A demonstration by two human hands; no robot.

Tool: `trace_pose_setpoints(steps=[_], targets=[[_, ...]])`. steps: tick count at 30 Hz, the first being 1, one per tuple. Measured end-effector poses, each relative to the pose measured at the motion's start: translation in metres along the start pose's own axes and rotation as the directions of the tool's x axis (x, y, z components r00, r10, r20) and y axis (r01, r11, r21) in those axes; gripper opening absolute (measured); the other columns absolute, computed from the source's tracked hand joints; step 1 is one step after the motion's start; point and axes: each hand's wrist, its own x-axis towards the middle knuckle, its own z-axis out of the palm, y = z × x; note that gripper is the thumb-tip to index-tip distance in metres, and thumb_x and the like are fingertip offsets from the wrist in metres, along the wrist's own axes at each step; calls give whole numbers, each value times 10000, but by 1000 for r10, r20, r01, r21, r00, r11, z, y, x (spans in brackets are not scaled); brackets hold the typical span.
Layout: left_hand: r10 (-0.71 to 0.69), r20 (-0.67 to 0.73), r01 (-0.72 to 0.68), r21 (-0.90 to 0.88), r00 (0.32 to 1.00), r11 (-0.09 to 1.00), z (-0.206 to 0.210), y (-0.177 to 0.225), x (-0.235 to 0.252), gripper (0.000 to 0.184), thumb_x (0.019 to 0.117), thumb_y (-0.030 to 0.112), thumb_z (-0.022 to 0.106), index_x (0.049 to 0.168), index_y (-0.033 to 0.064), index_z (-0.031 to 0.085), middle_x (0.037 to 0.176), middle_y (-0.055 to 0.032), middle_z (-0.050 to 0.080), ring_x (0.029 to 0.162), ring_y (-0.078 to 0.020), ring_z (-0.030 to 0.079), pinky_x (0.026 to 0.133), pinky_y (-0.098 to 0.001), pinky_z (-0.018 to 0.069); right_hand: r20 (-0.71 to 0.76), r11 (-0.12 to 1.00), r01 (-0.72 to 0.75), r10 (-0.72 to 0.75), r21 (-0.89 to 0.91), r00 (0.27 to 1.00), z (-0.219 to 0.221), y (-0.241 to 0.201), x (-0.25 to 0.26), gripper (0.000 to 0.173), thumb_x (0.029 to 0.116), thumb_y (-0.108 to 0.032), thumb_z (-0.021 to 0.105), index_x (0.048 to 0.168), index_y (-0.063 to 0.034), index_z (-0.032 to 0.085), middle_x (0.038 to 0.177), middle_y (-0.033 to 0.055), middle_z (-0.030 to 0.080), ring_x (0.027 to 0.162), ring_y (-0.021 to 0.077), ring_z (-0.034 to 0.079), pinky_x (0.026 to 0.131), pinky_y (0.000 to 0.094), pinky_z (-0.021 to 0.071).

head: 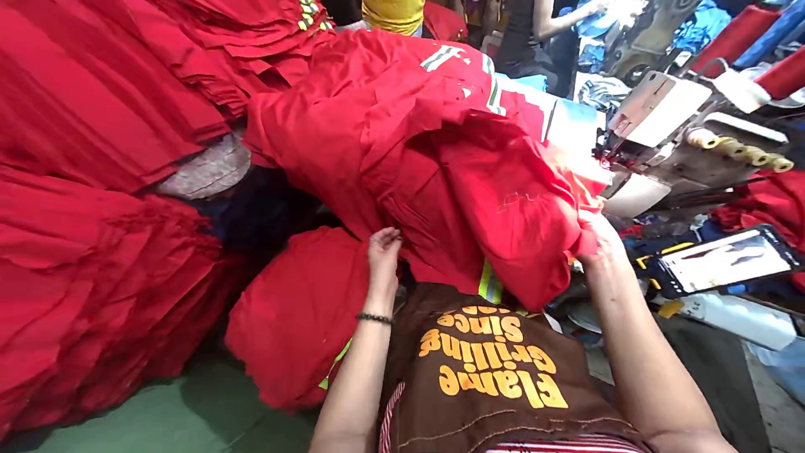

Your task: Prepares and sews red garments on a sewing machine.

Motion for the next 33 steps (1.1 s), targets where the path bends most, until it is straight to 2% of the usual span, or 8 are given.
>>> trace_pose_setpoints(steps=[3, 5, 9, 14, 18, 24, 29, 33], targets=[[-42, -85, 43, 17, 996, 999, 0, -21, 35, 589, 968, 40, 625, 1500, 2, 373, 1493, -230, 463, 1301, -300, 528, 1009, -451, 496, -58, 994, -55, 60, 94, 997, -4, 10, 1, 134, 1002, -13, 426, 1059, -90, 520, 820, 53, 636, 730, 132, 658, 637, 324, 578], [-62, -59, 65, 40, 996, 997, 1, -31, 45, 628, 986, 64, 625, 1534, 5, 325, 1467, -249, 485, 1289, -310, 543, 1025, -448, 493, -62, 989, -61, 70, 133, 996, -4, 11, -1, 131, 996, 1, 430, 1039, -87, 517, 798, 55, 643, 708, 136, 666, 615, 325, 585], [-2, -135, 32, 219, 991, 975, -9, -38, 41, 369, 963, 122, 696, 1236, -110, 605, 1167, -261, 656, 1059, -286, 649, 943, -434, 529, 3, 987, -43, 43, 157, 999, -8, 9, -7, 173, 988, 39, 431, 1033, -92, 533, 797, 54, 672, 711, 129, 687, 619, 316, 598], [88, -115, -48, 312, 989, 949, -44, -34, 0, 319, 973, 224, 681, 1063, -79, 634, 905, -120, 639, 830, -153, 604, 798, -358, 521, -5, 999, 3, -2, 55, 1000, -12, 10, -13, 188, 961, 67, 501, 1079, -71, 552, 843, 67, 684, 759, 143, 699, 676, 334, 611], [89, 15, -89, 13, 996, 996, -45, -11, -37, 213, 951, 49, 649, 1123, -3, 534, 819, 10, 656, 670, -59, 630, 581, -243, 539, 23, 998, 24, -23, -51, 999, -8, 13, -25, 127, 986, 31, 522, 1040, -54, 599, 822, 56, 706, 758, 125, 703, 707, 306, 611], [265, 370, -61, -481, 891, 875, 10, 57, -67, 443, 932, 101, 707, 1322, 64, 501, 1148, -10, 715, 1044, -116, 696, 949, -333, 581, 223, 970, 19, 37, -243, 974, 6, 36, -48, 209, 993, -59, 571, 1200, -44, 545, 918, 44, 717, 844, 136, 713, 785, 339, 620], [309, 625, 167, -585, 717, 794, 73, 89, -75, 358, 848, 253, 814, 1176, 180, 690, 1064, 9, 758, 989, -89, 721, 916, -299, 595, 545, 879, 137, 155, -457, 824, 40, 58, -58, 567, 931, -331, 714, 1317, 34, 516, 1102, 53, 685, 1004, 67, 670, 907, 278, 575], [291, 517, 114, -617, 805, 779, 79, 73, -64, 370, 819, 410, 821, 1071, 180, 679, 987, 28, 762, 939, -68, 726, 853, -275, 610, 423, 808, 168, 108, -564, 900, 60, 60, -48, 461, 924, -194, 746, 1301, 12, 580, 1127, 114, 693, 1030, 113, 674, 934, 310, 561]])
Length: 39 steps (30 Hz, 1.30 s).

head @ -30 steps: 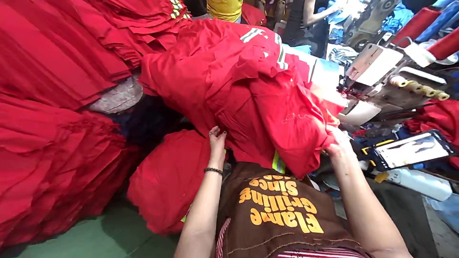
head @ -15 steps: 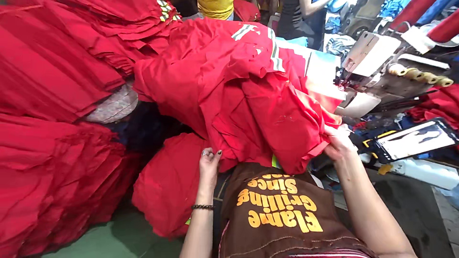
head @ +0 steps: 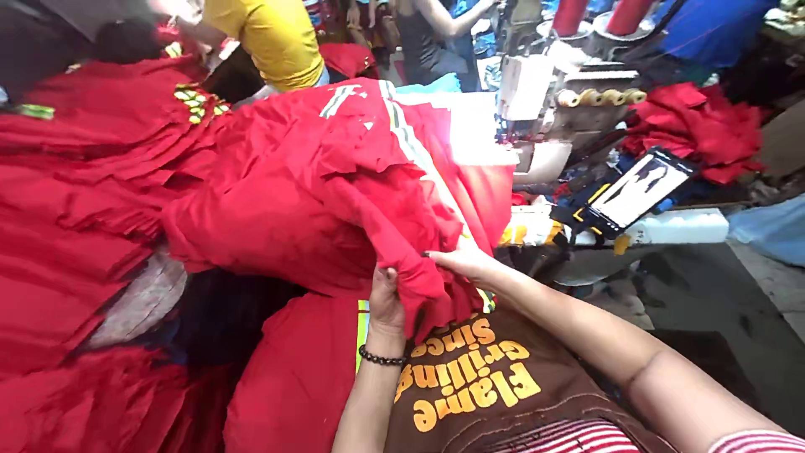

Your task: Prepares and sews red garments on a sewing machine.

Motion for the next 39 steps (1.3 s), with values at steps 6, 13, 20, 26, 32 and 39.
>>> trace_pose_setpoints(steps=[6, 13, 20, 26, 32, 39], targets=[[198, -76, -164, 322, 977, 933, -48, 30, -39, 296, 883, 414, 736, 1113, 238, 672, 1036, 173, 751, 1001, 86, 672, 896, -146, 549, -276, 961, -11, 91, 277, 957, -36, -16, -5, 131, 894, -46, 644, 1013, -77, 599, 745, 4, 623, 639, 80, 608, 587, 276, 531], [-37, -560, 194, 222, 827, 956, -119, 31, -70, 292, 1023, 121, 449, 1307, 94, 513, 1063, 10, 717, 969, -71, 710, 830, -289, 619, -488, 882, 212, 24, 422, 872, -97, 22, 1, 140, 958, -61, 524, 894, -156, 605, 705, -58, 615, 632, 9, 600, 568, 199, 520], [178, -575, 353, 687, 799, 635, -140, 9, -64, 349, 1001, 113, 595, 1276, -93, 530, 1135, -92, 622, 959, -66, 612, 867, -284, 542, -518, 741, 224, 191, 633, 834, -84, 29, 14, 90, 879, 16, 592, 879, -73, 606, 677, 4, 584, 586, 71, 568, 532, 240, 497], [340, -499, 293, 812, 797, 506, -152, 27, -53, 348, 1026, 85, 532, 1273, -158, 511, 1150, -124, 582, 988, -38, 573, 905, -246, 506, -428, 749, 149, 193, 646, 883, -88, 38, 13, 49, 909, -55, 609, 933, -98, 605, 713, -4, 594, 609, 68, 579, 557, 245, 503], [216, -550, 233, 632, 807, 739, -118, 25, -52, 156, 1048, 59, 452, 1184, 46, 528, 933, 82, 620, 810, 8, 649, 728, -224, 580, -408, 760, 150, 162, 632, 899, -84, 44, 19, 70, 942, -47, 587, 884, -83, 602, 697, 8, 593, 613, 78, 583, 579, 255, 508], [263, -114, -130, 644, 958, 754, -30, 54, -2, 227, 1018, -72, 406, 1100, 62, 570, 990, 114, 699, 991, 1, 672, 930, -228, 559, -394, 759, 106, 208, 642, 895, -83, 43, 20, 14, 933, -69, 605, 922, -76, 601, 710, 14, 585, 624, 81, 581, 582, 256, 506]])
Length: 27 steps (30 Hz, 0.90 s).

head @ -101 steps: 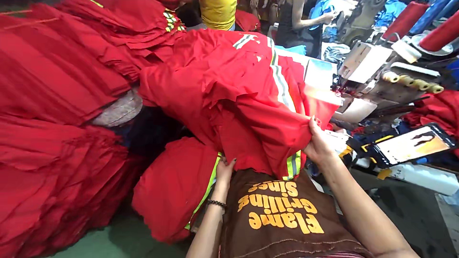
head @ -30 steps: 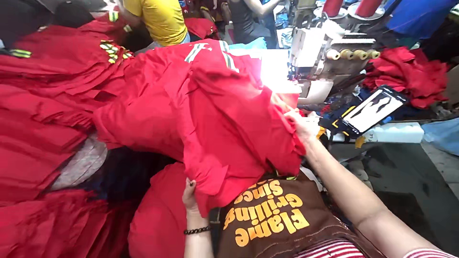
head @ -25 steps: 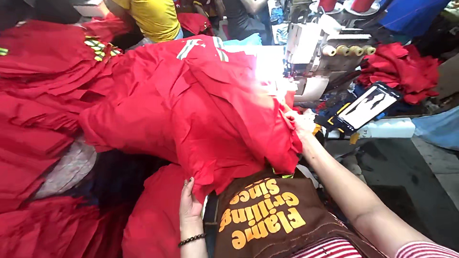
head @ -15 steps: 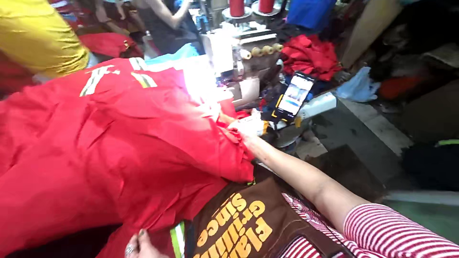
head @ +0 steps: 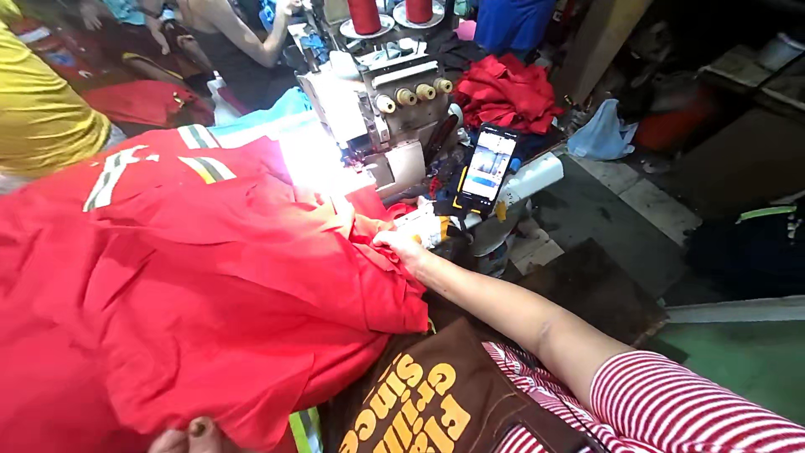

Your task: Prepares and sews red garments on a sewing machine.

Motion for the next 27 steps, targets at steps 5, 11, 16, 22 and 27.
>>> trace_pose_setpoints(steps=[5, 11, 16, 22, 27], targets=[[165, 294, -114, -185, 941, 976, 106, 45, 32, 151, 913, 69, 733, 987, 197, 706, 966, 113, 739, 913, -26, 694, 856, -220, 583, 8, 999, -33, 32, 41, 999, 1, -3, -1, 56, 938, -38, 596, 897, -76, 594, 688, 11, 581, 597, 72, 576, 558, 238, 503], [-223, 293, 182, 160, 930, 970, 185, -50, 46, 92, 889, -11, 737, 956, -8, 674, 811, -4, 717, 730, -61, 690, 708, -248, 597, 207, 990, 38, -9, -139, 978, -12, -12, -21, 70, 960, -7, 565, 1018, -34, 592, 817, 22, 652, 751, 83, 642, 727, 279, 558], [-272, 231, 217, 236, 934, 947, 182, -62, 50, 167, 863, 9, 779, 971, -38, 661, 855, -27, 742, 795, -50, 714, 759, -239, 600, 279, 866, 176, -45, -467, 959, -52, -26, -43, 403, 979, -32, 576, 1376, 28, 542, 1204, 127, 651, 969, 95, 630, 827, 267, 528], [-264, 219, 208, 247, 939, 946, 181, -63, 51, 149, 864, 13, 778, 953, -33, 668, 829, -14, 738, 762, -27, 704, 736, -221, 595, 97, 749, 406, -421, -524, 902, -111, -71, -79, 341, 1008, 0, 463, 1320, -17, 600, 1118, 111, 705, 739, 136, 666, 694, 317, 579], [-226, 248, 169, 230, 942, 958, 181, -60, 46, 128, 874, -15, 750, 964, -23, 659, 831, 20, 736, 773, -3, 702, 750, -203, 596, -120, 576, 563, -754, -592, 646, -153, -93, -99, 352, 991, 38, 452, 1299, -37, 603, 1145, 86, 708, 532, 83, 569, 489, 253, 517]])
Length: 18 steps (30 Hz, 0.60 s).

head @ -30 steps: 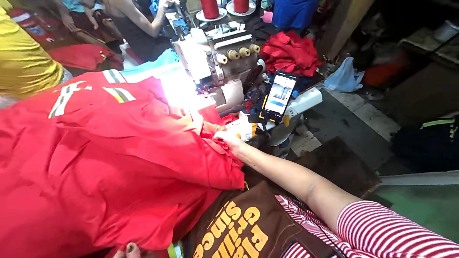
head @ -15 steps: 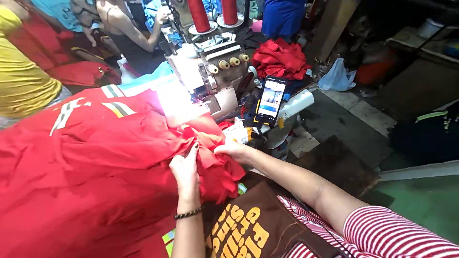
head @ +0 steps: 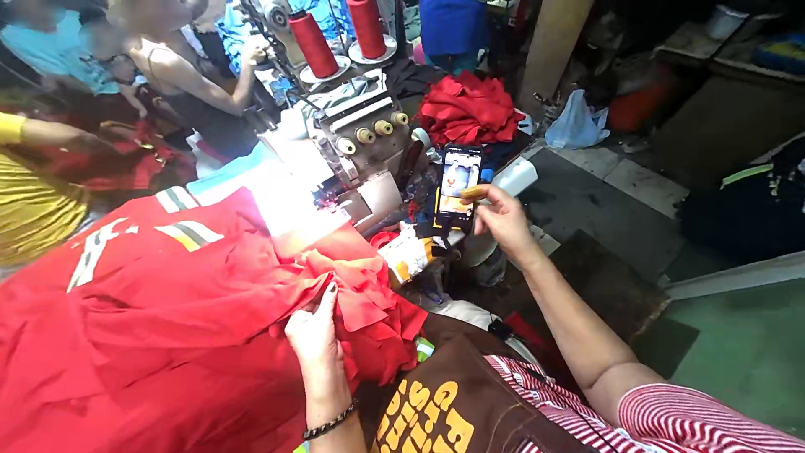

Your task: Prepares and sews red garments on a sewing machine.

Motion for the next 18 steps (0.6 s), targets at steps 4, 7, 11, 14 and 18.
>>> trace_pose_setpoints(steps=[4, 7, 11, 14, 18], targets=[[-11, 7, 11, -10, 1000, 1000, -1, 2, -1, 116, 883, -16, 738, 968, -7, 659, 819, 31, 734, 749, -3, 700, 730, -202, 596, -141, 997, 74, -70, 23, 988, -15, 8, 1, 337, 970, 78, 469, 1235, -43, 637, 1124, 68, 718, 479, 56, 528, 442, 218, 489], [-16, 10, 16, -26, 1000, 1000, -1, 1, -1, 100, 885, -40, 719, 956, -5, 658, 818, 29, 736, 747, -7, 701, 730, -199, 595, -189, 996, 81, -73, 31, 979, -17, 15, 1, 318, 954, 87, 487, 1196, -32, 655, 1057, 74, 728, 474, 50, 525, 446, 212, 487], [-12, 14, 12, -37, 1000, 999, -2, 1, -1, 95, 884, -57, 708, 944, 1, 663, 820, 32, 740, 759, -9, 704, 740, -201, 596, -206, 998, 60, -53, 32, 977, -14, 19, 4, 300, 959, 84, 487, 1176, -24, 662, 1012, 70, 721, 481, 49, 533, 460, 210, 500], [-23, 11, 24, -53, 1000, 998, -1, 2, -2, 115, 879, -72, 707, 962, -3, 667, 834, 26, 751, 774, -15, 715, 750, -208, 605, -219, 998, 57, -50, 25, 974, -13, 19, 8, 295, 968, 61, 491, 1194, -30, 657, 919, 61, 707, 472, 47, 525, 459, 203, 494], [-8, 18, 9, -65, 1000, 998, -1, 1, -2, 107, 885, -76, 694, 952, 3, 669, 829, 23, 750, 767, -22, 716, 743, -209, 605, -216, 993, 79, -96, -86, 972, -10, 17, 11, 293, 980, 31, 508, 1226, -37, 652, 943, 84, 676, 481, 66, 517, 463, 222, 498]])
